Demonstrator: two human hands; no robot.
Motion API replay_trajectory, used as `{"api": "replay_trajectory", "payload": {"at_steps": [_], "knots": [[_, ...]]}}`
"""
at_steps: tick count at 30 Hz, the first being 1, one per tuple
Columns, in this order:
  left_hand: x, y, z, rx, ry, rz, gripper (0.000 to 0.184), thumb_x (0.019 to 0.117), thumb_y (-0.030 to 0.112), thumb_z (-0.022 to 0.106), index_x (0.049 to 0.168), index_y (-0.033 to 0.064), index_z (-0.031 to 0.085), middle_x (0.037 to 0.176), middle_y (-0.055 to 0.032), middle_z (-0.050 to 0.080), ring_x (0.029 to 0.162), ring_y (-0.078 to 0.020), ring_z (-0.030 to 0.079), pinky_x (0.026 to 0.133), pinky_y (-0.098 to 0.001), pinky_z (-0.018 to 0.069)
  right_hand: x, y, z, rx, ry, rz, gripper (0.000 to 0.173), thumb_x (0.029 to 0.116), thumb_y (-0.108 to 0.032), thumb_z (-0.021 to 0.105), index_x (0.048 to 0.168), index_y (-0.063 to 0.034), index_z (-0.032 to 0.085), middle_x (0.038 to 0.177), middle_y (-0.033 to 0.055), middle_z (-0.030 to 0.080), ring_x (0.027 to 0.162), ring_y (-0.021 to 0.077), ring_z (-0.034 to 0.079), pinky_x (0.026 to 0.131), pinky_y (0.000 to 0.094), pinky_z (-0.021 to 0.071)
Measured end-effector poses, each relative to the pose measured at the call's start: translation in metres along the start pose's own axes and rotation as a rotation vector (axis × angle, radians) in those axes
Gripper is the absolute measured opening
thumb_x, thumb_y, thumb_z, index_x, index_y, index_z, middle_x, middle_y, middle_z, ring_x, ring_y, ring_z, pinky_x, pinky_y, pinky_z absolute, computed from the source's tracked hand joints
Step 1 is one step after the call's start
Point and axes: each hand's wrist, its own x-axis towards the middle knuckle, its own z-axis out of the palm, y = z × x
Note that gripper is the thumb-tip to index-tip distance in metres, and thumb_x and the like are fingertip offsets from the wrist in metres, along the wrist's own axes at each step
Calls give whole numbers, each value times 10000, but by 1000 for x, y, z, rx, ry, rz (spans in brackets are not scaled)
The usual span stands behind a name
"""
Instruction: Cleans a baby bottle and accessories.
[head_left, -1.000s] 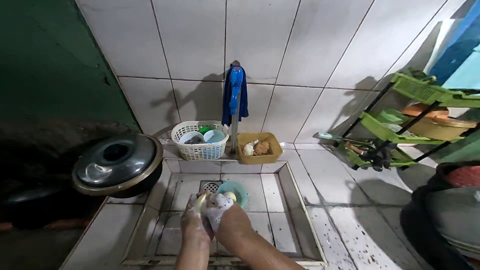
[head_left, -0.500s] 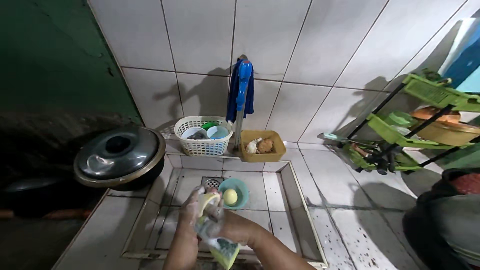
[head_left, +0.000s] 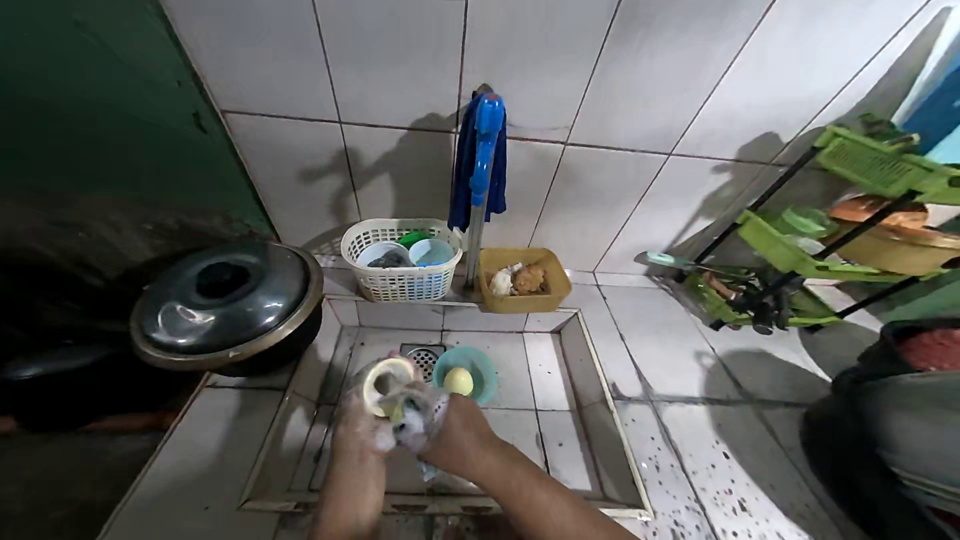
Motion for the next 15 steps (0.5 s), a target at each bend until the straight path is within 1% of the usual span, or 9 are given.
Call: {"api": "replay_trajectory", "payload": {"at_steps": [1,3,5,7,8,10,12,13,15], "knots": [[1,1,-1,-74,-9,1,336,1103,284,332,1135,77,595,919,-74,685,798,-171,688,651,-332,588,0,6,2,87,83,-11,457,935,-269,713,1361,-134,616,1155,143,718,1039,301,704,908,552,555],[2,2,1,-149,-2,-8,360,1104,321,307,1121,99,590,947,-70,684,831,-179,691,670,-342,592,0,14,4,184,302,-65,404,922,-216,718,1288,-70,629,1091,140,710,934,268,710,837,506,587],[-1,-4,5,-86,36,-2,312,1097,324,339,1118,118,572,929,-57,653,799,-170,665,648,-337,568,0,12,2,64,423,-128,310,938,-170,713,1208,-20,692,1096,157,722,949,281,719,837,490,595],[-10,-14,17,76,86,62,244,1091,277,403,1137,118,582,915,-45,651,769,-139,653,630,-300,550,2,2,-1,-195,331,-76,258,972,-138,653,1206,-55,726,1168,152,720,1075,309,700,906,496,579],[-14,-20,20,152,87,121,217,1085,231,440,1185,98,578,937,-60,650,783,-143,648,653,-306,550,2,-6,-3,-267,229,13,268,997,-153,614,1233,-62,702,1186,162,696,1091,328,685,900,512,571],[-17,-24,20,248,110,210,227,1070,196,491,1238,65,571,976,-79,651,801,-153,643,672,-324,551,-1,-22,-14,-241,22,153,322,1014,-228,596,1252,-24,666,1184,199,688,1104,368,674,907,564,544],[-19,-19,18,274,108,268,250,1091,214,440,1238,65,576,956,-50,669,807,-134,654,688,-314,556,-6,-27,-25,-45,-102,155,360,992,-238,642,1248,15,645,1170,223,682,1121,368,657,950,570,514],[-19,-15,16,237,61,292,244,1101,214,393,1220,88,566,925,-17,675,801,-113,672,689,-295,578,-9,-21,-25,120,-85,112,327,990,-183,652,1244,23,639,1154,216,681,1106,332,656,968,530,512],[-22,-7,17,186,-40,316,247,1105,172,333,1225,104,539,926,23,656,834,-78,674,729,-258,587,-13,-9,-10,566,101,48,245,995,-55,625,1213,52,653,1085,188,694,1013,232,664,941,406,530]]}}
